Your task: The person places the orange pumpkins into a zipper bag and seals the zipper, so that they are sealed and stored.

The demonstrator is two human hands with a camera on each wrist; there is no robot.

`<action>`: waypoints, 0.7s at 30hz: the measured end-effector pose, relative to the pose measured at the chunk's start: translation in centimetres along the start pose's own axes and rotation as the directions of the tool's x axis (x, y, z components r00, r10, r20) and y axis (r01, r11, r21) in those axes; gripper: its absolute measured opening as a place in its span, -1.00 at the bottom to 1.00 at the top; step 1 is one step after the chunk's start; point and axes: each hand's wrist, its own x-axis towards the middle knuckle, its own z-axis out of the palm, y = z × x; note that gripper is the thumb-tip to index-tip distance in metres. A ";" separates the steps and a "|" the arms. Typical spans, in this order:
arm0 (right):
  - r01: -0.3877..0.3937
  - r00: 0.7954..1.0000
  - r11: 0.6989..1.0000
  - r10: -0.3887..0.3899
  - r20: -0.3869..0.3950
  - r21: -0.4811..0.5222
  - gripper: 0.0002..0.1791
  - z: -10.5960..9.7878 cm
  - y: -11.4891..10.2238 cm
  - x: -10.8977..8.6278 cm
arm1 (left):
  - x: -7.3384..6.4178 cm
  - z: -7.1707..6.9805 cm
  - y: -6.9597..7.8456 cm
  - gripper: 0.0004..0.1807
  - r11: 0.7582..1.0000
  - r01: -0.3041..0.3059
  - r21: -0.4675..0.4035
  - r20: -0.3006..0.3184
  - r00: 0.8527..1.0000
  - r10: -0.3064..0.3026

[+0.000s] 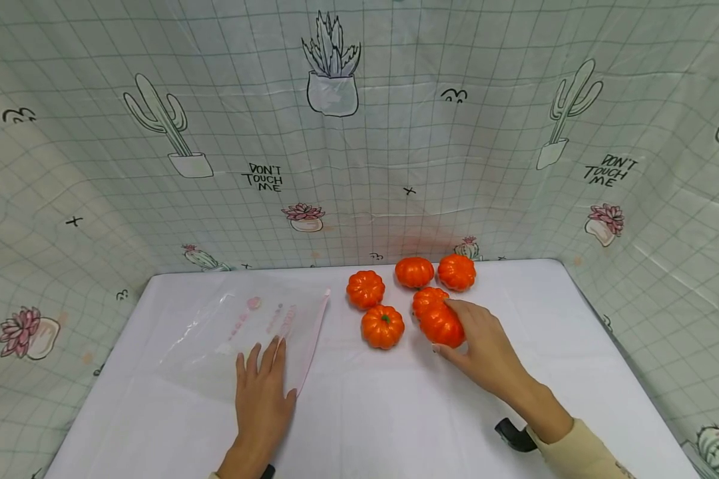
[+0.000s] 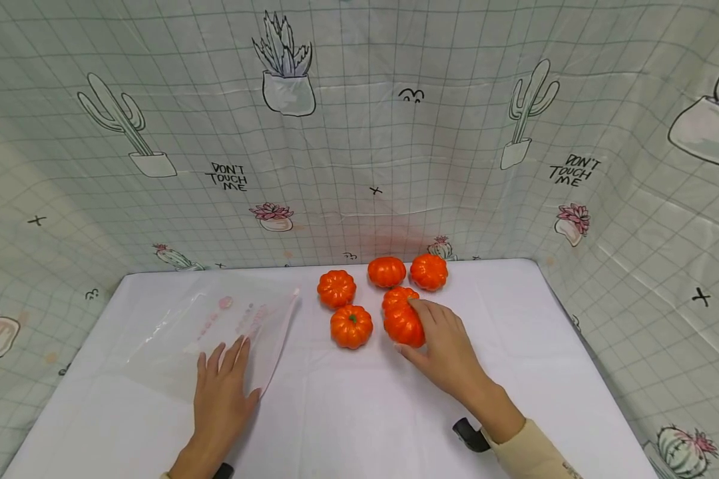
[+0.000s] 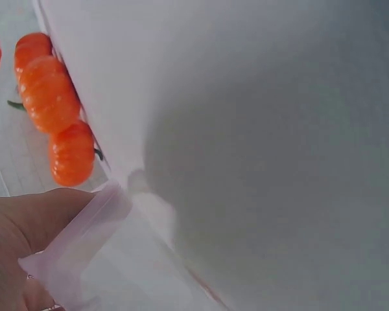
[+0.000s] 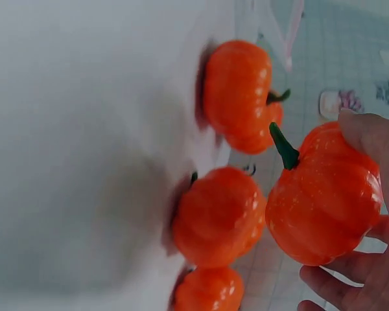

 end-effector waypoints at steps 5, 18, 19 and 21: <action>0.035 0.999 0.999 -0.035 0.014 0.007 -0.10 0.6 -1.6 0.0 | -0.1 0.0 0.1 0.04 1.000 -0.012 0.027 -0.011 1.000 0.012; 0.082 0.993 0.996 -0.085 0.080 0.039 -0.07 2.3 -4.9 0.0 | -0.1 0.2 -0.1 0.01 0.998 0.000 0.064 0.016 1.000 -0.001; 0.090 0.992 0.995 -0.093 0.084 0.044 -0.08 2.4 -5.2 0.0 | -0.1 0.2 -0.1 0.01 0.998 0.000 0.067 0.015 1.000 -0.001; 0.101 0.990 0.993 -0.106 0.092 0.055 -0.08 2.8 -5.7 0.1 | -0.1 0.1 -0.1 0.01 0.997 0.004 0.072 0.017 1.000 -0.005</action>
